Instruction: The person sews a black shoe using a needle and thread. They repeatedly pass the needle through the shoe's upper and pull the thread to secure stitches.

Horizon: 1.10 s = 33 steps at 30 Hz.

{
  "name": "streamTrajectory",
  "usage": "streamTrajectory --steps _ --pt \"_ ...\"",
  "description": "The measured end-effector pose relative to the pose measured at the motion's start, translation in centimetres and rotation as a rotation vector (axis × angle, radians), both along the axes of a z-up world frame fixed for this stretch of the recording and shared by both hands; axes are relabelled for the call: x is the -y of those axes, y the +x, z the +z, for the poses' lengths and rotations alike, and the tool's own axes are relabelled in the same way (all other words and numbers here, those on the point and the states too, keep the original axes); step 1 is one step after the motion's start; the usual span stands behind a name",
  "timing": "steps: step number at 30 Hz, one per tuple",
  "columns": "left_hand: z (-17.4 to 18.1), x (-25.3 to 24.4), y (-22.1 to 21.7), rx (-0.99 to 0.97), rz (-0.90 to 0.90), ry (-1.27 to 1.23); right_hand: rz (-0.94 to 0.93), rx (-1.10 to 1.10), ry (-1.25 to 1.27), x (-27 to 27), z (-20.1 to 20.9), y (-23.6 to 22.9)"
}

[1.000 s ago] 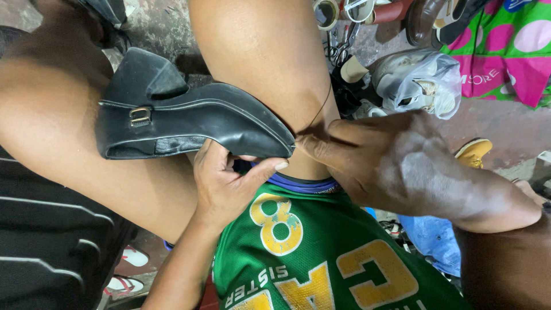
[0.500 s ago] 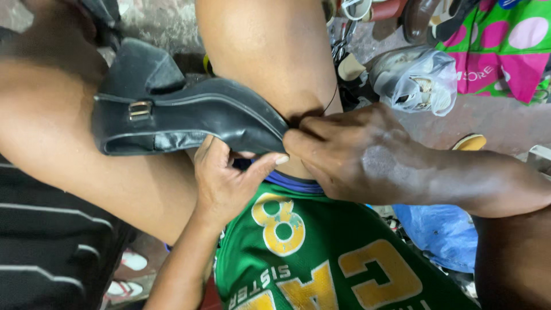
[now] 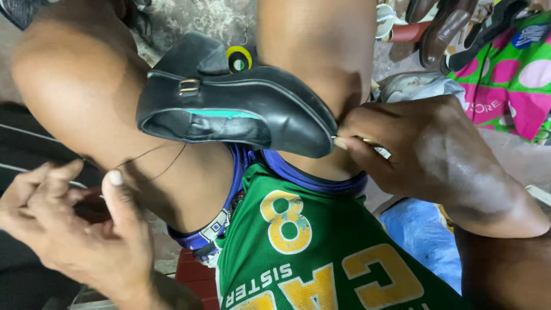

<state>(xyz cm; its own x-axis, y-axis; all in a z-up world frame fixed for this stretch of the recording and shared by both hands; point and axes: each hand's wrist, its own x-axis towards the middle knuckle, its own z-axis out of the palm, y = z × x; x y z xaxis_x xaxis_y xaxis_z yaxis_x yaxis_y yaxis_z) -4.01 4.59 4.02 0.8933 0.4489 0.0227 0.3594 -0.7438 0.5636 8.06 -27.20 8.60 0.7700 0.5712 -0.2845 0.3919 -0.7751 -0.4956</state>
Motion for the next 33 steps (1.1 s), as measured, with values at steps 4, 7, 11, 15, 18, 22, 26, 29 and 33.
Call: streamTrajectory --steps 4,7,11,15,18,22,26,29,33 --pt "0.2 3.0 2.3 0.011 -0.436 0.045 -0.006 -0.014 -0.029 0.2 -0.2 0.0" --pt "-1.4 4.4 4.5 0.056 -0.694 -0.003 -0.009 -0.024 -0.028 0.1 -0.5 -0.1" --pt "-3.0 3.4 5.3 0.097 -0.755 -0.186 -0.030 -0.074 0.010 0.1 -0.9 0.2" --pt "-3.1 2.4 5.1 0.088 -0.757 -0.325 -0.090 -0.189 0.001 0.3 -1.0 0.5" --pt "-2.3 2.1 4.8 0.002 -0.589 -1.012 -0.064 -0.304 0.123 0.7 -0.7 1.0" --pt "-2.3 2.9 5.1 -0.035 -0.250 -1.929 -0.046 -0.230 0.156 1.1 -0.6 0.5" --pt "-3.3 4.6 5.7 -0.319 -0.335 -1.074 -0.027 -0.181 0.173 0.7 -0.7 0.0" --pt "-3.3 5.0 6.5 -0.260 -0.556 -0.694 -0.007 -0.149 0.196 0.5 -0.6 -0.2" --pt "-3.4 4.8 8.1 -0.519 -0.619 -0.710 0.021 -0.118 0.233 0.4 -0.6 -0.4"
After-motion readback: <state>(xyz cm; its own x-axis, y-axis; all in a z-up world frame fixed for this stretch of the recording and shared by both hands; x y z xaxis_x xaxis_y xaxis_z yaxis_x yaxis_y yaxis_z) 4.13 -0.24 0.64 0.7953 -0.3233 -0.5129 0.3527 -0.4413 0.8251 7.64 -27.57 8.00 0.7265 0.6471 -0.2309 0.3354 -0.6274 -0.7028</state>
